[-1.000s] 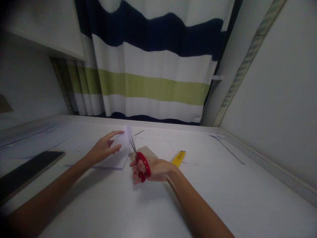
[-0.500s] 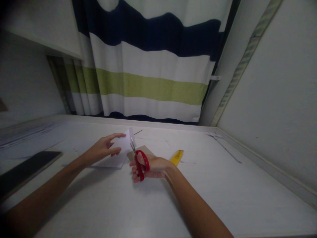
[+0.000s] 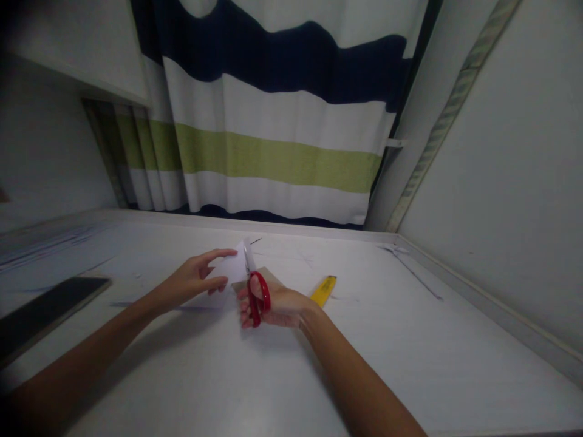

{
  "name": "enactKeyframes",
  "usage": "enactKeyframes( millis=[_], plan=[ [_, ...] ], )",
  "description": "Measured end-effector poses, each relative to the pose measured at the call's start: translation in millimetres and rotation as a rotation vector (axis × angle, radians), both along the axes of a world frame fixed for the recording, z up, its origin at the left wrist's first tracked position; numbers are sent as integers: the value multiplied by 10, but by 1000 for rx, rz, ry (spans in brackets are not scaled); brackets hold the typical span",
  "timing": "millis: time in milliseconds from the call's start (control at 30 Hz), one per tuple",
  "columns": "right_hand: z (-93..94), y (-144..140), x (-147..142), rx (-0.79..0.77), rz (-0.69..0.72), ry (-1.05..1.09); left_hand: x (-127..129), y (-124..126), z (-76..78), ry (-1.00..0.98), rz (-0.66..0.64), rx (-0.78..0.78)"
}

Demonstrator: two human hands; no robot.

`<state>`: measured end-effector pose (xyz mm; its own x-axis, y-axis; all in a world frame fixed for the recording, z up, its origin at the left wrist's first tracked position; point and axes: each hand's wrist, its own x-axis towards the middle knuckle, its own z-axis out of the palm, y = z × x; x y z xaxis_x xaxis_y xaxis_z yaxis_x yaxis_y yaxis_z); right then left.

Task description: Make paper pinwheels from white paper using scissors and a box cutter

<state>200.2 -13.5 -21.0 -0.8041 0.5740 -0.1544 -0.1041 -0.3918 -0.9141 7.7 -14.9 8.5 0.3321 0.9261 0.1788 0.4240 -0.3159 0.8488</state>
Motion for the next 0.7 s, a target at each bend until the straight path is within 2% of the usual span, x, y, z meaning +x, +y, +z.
enactKeyframes(
  millis=[333,700],
  plan=[
    [53,-43,-55,-12,-51,34,22,-19,-31,-41,-7,-26],
    [16,8,28,-68,40,49,-6,-8,-27,-57,-48,-45]
  ],
)
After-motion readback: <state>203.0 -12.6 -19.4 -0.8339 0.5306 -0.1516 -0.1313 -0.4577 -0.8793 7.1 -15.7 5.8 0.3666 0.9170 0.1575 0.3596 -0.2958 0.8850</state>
